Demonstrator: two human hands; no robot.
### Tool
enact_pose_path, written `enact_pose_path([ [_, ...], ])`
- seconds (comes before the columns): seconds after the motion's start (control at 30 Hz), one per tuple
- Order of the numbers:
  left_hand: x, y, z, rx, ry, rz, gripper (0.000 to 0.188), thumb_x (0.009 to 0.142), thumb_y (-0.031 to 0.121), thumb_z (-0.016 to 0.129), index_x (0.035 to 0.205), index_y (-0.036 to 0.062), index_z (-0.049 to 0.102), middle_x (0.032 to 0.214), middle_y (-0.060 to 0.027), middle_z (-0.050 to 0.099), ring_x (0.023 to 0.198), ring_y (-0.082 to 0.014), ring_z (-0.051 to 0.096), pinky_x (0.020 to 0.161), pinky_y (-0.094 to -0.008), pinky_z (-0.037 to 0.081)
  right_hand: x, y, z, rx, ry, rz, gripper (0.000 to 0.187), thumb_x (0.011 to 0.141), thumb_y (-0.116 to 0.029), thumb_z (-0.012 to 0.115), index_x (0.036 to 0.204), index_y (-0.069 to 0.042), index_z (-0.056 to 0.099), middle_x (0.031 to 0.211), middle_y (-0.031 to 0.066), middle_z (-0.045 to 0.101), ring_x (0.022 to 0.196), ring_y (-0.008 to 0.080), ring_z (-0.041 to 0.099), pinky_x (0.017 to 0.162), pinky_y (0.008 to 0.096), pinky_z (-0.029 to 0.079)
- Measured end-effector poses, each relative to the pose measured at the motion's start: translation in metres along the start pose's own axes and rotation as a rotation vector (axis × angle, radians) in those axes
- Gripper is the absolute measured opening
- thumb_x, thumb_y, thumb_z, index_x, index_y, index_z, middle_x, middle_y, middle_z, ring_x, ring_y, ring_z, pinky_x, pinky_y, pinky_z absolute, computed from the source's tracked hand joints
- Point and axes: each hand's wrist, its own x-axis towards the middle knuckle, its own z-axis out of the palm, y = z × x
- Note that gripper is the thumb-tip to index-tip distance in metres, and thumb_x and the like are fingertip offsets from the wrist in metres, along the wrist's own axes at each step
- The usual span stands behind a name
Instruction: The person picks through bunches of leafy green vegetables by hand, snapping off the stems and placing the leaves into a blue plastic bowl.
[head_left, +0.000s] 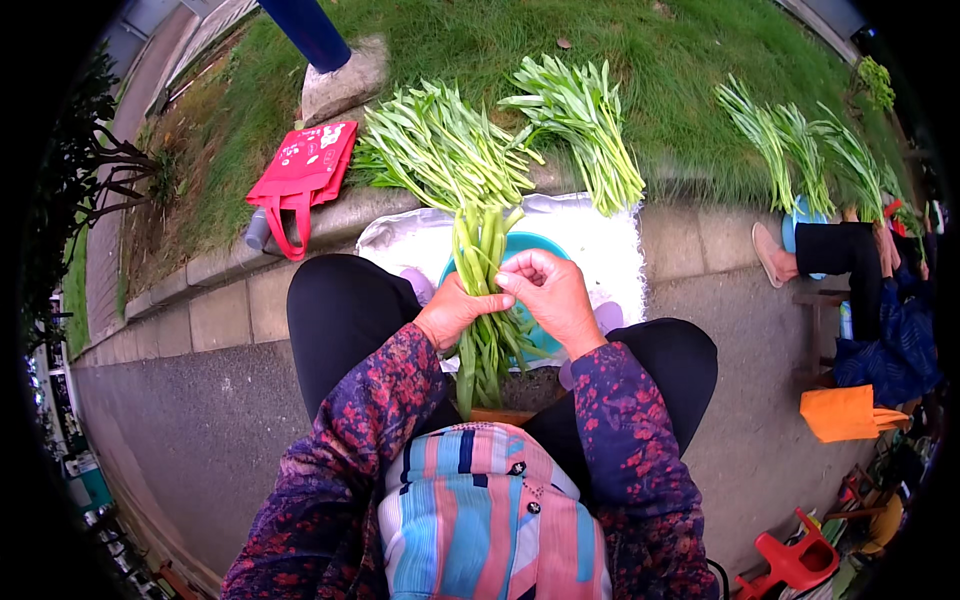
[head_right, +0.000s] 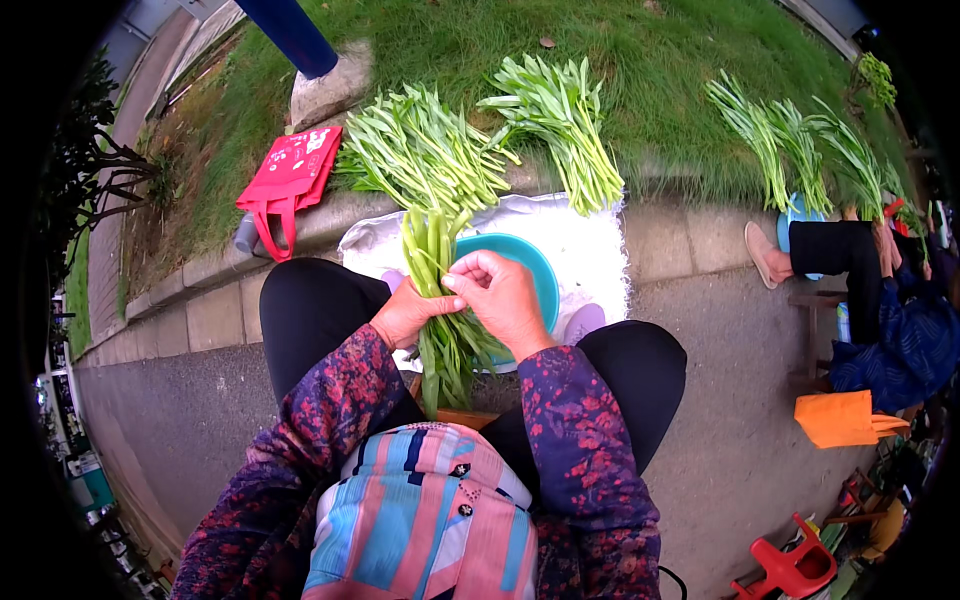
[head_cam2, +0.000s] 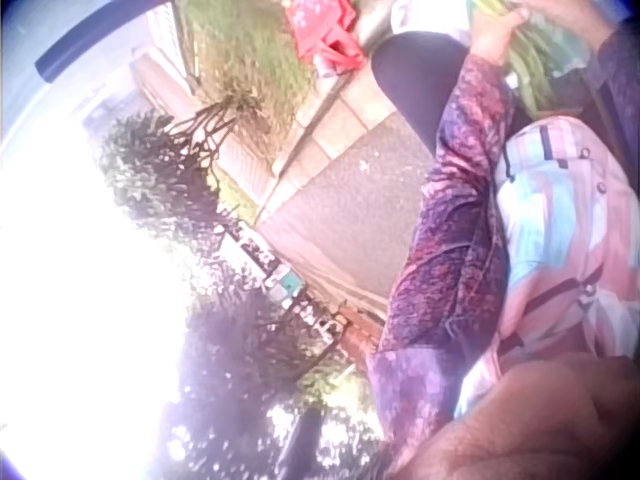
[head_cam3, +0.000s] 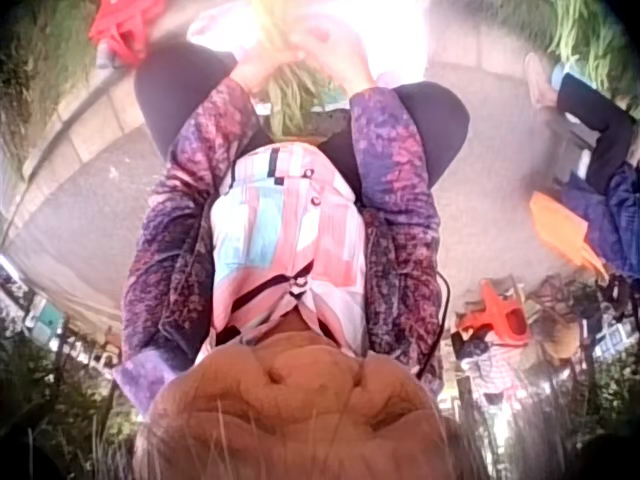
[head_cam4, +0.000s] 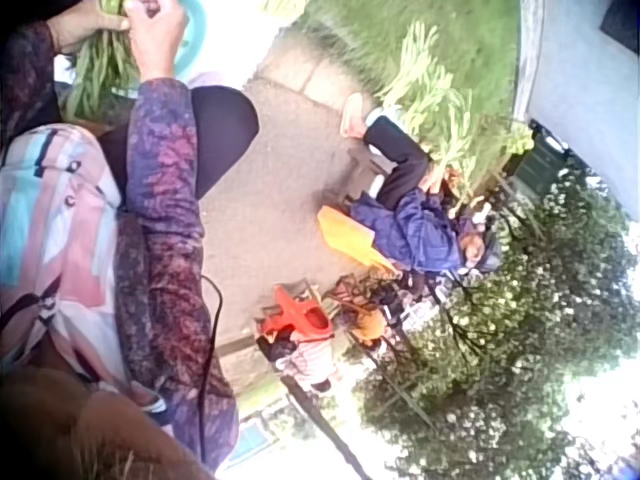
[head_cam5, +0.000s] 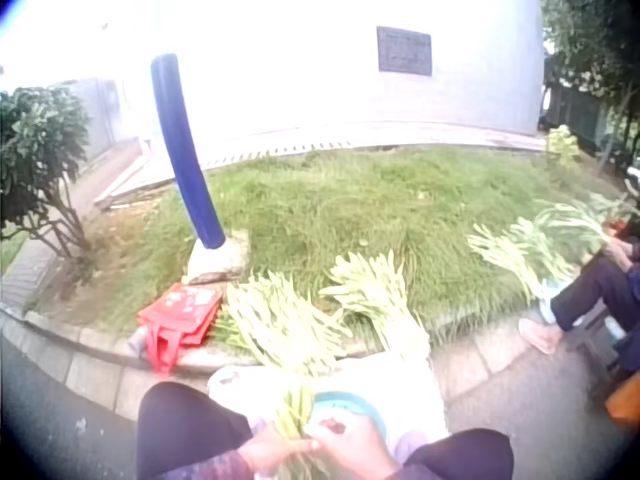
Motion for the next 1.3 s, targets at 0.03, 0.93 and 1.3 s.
enact_pose_path([
  [0.03, 0.0, -0.001, -0.001, -0.019, -0.003, 0.017, 0.037, 0.076, 0.003, 0.074, 0.11, 0.0035, 0.059, 0.097, -0.0013, 0.063, 0.088, -0.0114, 0.059, 0.079, -0.0267, 0.048, 0.001, 0.003, 0.0, 0.015, -0.001, -0.005, 0.012, 0.083, -0.007, 0.067, 0.091, 0.001, 0.064, 0.081, 0.0019, 0.065, 0.071, 0.006, 0.058, 0.065, 0.0212, 0.049],
  [0.93, -0.016, 0.052, -0.034, -0.366, -0.184, 0.322, 0.018, 0.078, 0.01, 0.064, 0.088, 0.0063, 0.05, 0.083, -0.0082, 0.054, 0.084, -0.0219, 0.053, 0.081, -0.0362, 0.043, -0.01, 0.01, -0.031, -0.137, -0.023, 0.168, 0.022, 0.078, -0.01, 0.07, 0.097, 0.0, 0.068, 0.083, 0.0038, 0.066, 0.074, 0.0097, 0.059, 0.068, 0.0247, 0.048],
  [1.3, -0.017, 0.054, -0.032, -0.345, -0.16, 0.301, 0.019, 0.078, 0.011, 0.064, 0.086, 0.0086, 0.048, 0.079, -0.0051, 0.051, 0.083, -0.02, 0.05, 0.08, -0.0353, 0.041, -0.011, 0.008, -0.02, -0.271, 0.008, 0.129, 0.018, 0.079, -0.012, 0.069, 0.091, 0.0, 0.068, 0.08, 0.0037, 0.066, 0.072, 0.0094, 0.059, 0.067, 0.0253, 0.049],
])
